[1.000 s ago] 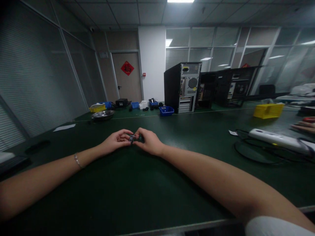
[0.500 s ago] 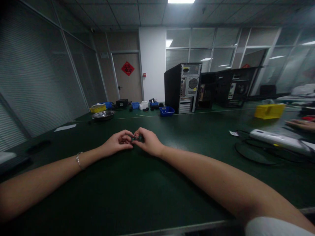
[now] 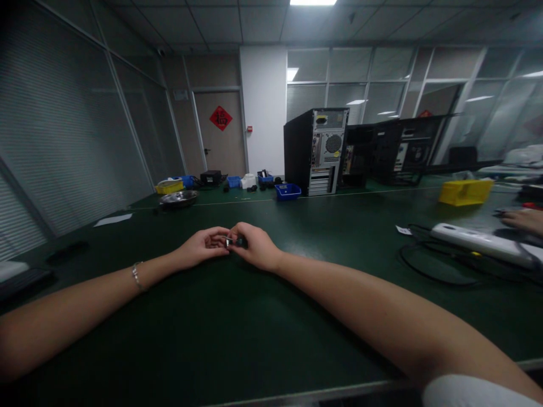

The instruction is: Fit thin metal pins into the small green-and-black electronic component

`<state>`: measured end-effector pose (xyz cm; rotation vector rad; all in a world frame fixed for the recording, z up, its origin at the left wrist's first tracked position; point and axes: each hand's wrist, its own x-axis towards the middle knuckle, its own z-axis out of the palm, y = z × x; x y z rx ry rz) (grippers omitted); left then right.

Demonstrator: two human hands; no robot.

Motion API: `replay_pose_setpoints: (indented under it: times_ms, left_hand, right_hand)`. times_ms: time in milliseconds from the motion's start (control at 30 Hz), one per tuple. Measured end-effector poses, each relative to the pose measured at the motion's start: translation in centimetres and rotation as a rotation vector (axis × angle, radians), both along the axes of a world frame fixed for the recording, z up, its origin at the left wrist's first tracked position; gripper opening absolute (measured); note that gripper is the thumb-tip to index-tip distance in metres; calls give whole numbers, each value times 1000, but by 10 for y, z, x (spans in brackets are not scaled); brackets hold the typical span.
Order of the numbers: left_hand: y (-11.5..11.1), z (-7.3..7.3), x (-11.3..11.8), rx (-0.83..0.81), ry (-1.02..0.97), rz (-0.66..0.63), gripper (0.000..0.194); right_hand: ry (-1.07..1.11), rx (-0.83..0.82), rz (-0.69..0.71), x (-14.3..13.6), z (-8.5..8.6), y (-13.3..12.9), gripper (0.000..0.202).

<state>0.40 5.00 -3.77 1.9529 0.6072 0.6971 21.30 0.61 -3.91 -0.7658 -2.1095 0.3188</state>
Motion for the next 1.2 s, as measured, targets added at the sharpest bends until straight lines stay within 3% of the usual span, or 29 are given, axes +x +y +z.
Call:
replay_pose_setpoints:
  times_ms: [367,900,1200]
  left_hand:
    - [1,-1,-2,-72,-5,57,48]
    - [0,-2,1,-102,-31,18,44]
    - [-3,1,2,-118,-77,-13,31]
  right_hand:
    - [-69,43,-27,0,3,-3,13]
    - [-59,54,0,0,2,-2,14]
    - [-151,89,-12,-1,3,-4,13]
